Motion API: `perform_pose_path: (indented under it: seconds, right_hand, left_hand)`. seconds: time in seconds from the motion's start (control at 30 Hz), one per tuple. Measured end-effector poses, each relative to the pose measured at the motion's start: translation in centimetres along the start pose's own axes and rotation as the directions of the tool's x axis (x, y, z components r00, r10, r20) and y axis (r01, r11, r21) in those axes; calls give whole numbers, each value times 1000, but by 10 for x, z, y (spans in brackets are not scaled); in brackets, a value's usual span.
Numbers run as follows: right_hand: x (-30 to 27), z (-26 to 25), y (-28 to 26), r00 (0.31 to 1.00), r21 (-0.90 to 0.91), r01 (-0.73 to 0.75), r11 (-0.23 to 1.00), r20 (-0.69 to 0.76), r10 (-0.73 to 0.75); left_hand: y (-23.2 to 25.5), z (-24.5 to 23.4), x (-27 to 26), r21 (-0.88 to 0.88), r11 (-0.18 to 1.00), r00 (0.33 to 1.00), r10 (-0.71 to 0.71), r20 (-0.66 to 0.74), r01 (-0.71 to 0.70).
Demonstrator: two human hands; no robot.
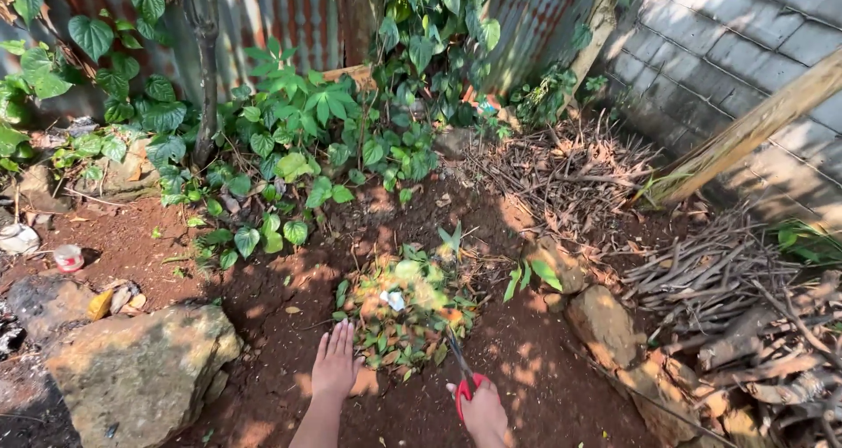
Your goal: Pruning plants and clearing debris in a garden area.
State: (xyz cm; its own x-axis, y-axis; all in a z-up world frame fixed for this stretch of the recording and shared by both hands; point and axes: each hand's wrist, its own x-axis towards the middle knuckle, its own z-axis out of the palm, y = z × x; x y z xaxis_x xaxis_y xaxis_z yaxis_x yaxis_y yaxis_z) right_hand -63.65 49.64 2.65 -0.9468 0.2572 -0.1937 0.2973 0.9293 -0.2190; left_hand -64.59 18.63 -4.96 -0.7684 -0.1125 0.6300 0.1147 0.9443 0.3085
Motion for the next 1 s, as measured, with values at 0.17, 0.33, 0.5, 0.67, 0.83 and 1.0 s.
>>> perform_pose_path:
  seconds: [0.17, 0.33, 0.5, 0.67, 0.83, 1.0]
  right_hand:
    - [11, -4, -18, 993, -52, -92, 994, 71, 96]
    - [57, -4, -42, 998, -64, -29, 998, 59, 33]
    - [107, 18, -65, 997, 76, -56, 996, 50, 52]
    - [182, 41, -109, 997, 31, 57, 998, 55, -59]
    - [263, 40, -182, 974, 81, 209, 975, 70, -215]
    - [320, 54, -224, 938, 119, 311, 943, 122, -325]
  left_hand:
    - [4, -13, 29, 392, 915, 715, -209, 667, -98]
    - [-20, -16, 55, 407, 913, 695, -265, 668, -42]
    - [-56, -7, 61, 460, 887, 747, -336, 574, 46]
    - [-85, 2, 81, 558, 825, 780, -406, 476, 89]
    - [-125, 28, 110, 321, 933, 984, -131, -119, 164]
    - [-142, 40, 150, 344, 913, 965, -153, -211, 220]
